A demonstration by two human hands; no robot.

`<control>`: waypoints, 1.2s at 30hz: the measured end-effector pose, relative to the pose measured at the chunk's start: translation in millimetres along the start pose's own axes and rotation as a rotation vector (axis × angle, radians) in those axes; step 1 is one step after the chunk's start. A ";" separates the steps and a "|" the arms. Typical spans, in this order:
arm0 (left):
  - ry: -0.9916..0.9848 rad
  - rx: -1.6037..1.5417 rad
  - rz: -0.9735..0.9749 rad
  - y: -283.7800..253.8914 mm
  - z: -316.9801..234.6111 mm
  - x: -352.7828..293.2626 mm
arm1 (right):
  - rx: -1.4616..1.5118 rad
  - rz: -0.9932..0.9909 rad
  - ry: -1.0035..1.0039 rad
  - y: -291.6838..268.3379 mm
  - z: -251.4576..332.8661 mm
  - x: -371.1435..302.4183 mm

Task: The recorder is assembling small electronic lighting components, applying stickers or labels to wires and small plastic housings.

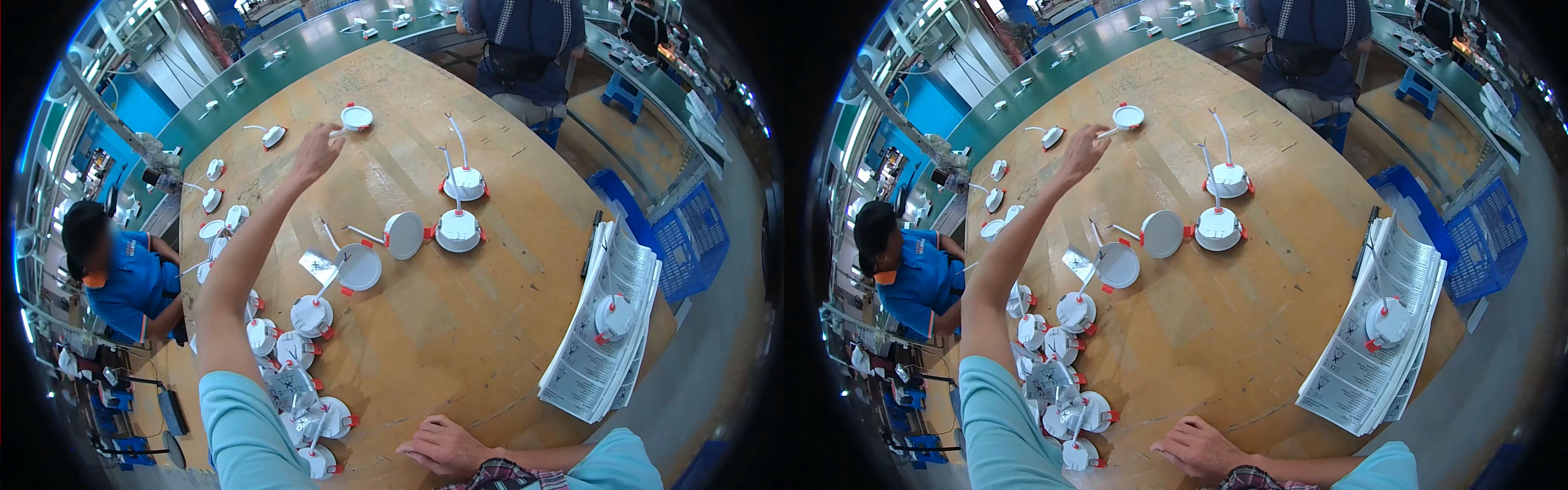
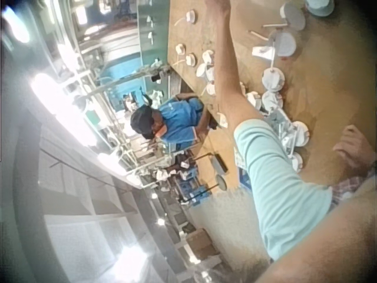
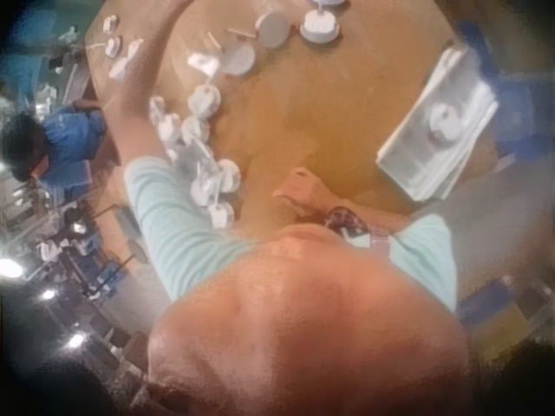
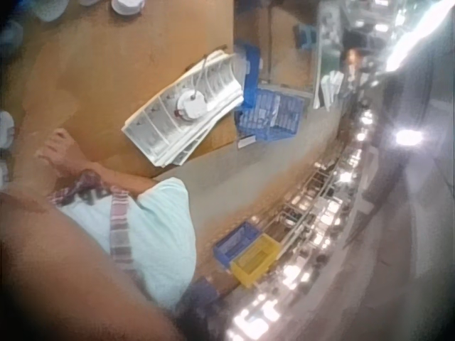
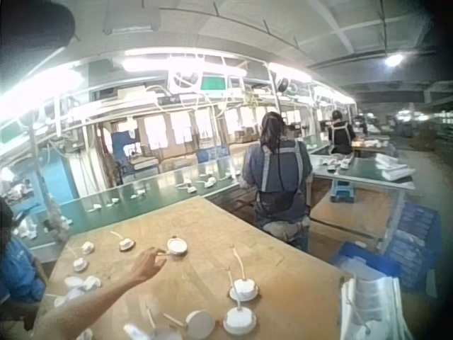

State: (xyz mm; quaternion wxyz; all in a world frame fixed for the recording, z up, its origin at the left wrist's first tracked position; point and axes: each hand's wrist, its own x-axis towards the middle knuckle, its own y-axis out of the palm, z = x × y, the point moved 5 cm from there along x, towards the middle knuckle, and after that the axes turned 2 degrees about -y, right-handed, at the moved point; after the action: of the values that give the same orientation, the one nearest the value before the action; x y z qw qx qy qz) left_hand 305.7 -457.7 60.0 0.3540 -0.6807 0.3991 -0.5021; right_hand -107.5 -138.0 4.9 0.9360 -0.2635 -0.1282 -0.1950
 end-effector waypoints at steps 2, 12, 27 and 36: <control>0.010 0.005 -0.012 17.8 -1.2 17.3 | 0.009 -0.018 0.000 -4.4 -0.4 3.0; -0.310 0.146 0.191 109.0 35.0 86.1 | 0.099 -0.017 0.042 -3.5 -5.7 -9.7; -0.179 -0.355 0.734 -74.8 -123.2 -78.4 | 0.088 -0.049 -0.020 -19.1 11.7 -0.5; -0.387 -0.165 1.137 -37.1 -103.2 -134.9 | 0.045 -0.064 -0.068 -11.2 10.4 2.7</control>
State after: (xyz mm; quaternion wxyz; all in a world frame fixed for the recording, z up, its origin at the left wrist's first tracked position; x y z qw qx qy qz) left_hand 189.1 -328.9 63.9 0.5791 -0.4647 0.6663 -0.0689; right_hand -111.4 -141.9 19.4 0.9301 -0.2444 -0.1727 -0.2130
